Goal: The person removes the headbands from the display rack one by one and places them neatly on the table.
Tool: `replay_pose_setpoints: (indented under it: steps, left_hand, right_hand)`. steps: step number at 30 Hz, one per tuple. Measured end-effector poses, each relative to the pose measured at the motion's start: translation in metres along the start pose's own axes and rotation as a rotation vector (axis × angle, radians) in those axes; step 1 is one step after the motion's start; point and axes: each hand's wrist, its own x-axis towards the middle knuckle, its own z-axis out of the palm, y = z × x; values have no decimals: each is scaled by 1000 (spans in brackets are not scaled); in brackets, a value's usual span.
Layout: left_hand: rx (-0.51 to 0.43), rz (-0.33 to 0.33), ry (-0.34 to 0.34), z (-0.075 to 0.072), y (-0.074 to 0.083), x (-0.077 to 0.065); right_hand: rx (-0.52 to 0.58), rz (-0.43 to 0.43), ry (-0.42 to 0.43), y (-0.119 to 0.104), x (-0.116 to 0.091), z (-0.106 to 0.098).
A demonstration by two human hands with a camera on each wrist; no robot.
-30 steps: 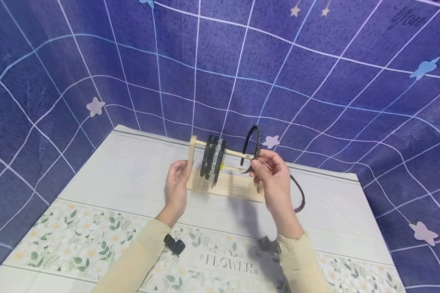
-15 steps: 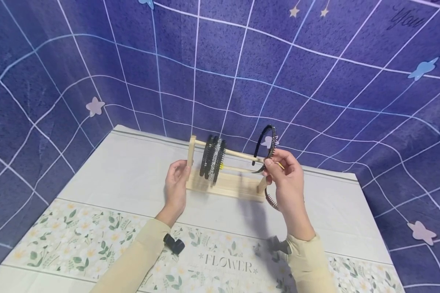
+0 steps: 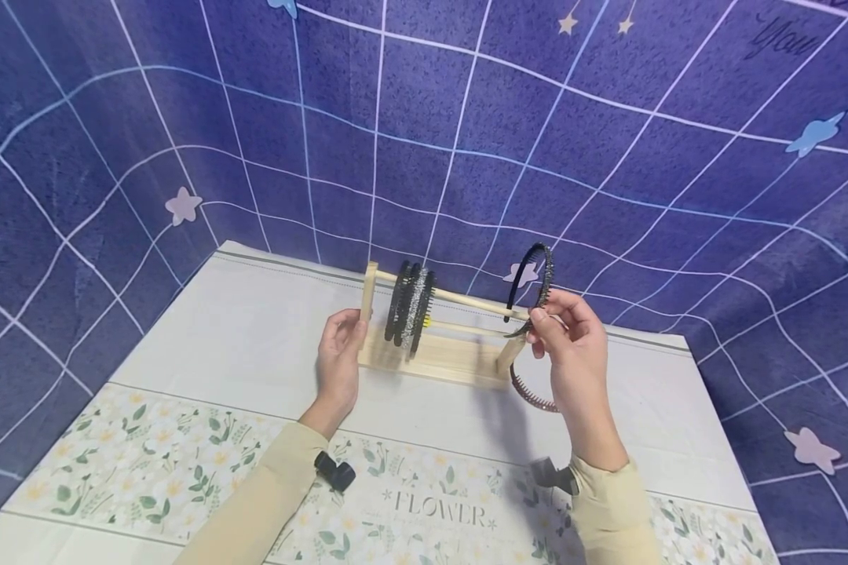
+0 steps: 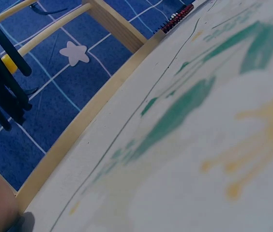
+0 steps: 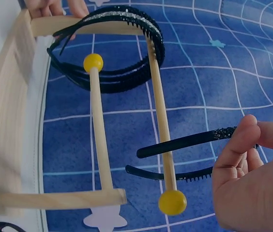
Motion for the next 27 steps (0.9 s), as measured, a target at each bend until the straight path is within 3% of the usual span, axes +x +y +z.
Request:
replay_pose_setpoints:
  steps: [18,27]
  left_hand:
    - [-23,8,-13,-1,-1,1]
    - [-22,16,-22,-1,-1,1]
  right_hand:
    - [-40,-17,47,-10,-1,-23]
    - [-43,19,54,-9,-5,-39]
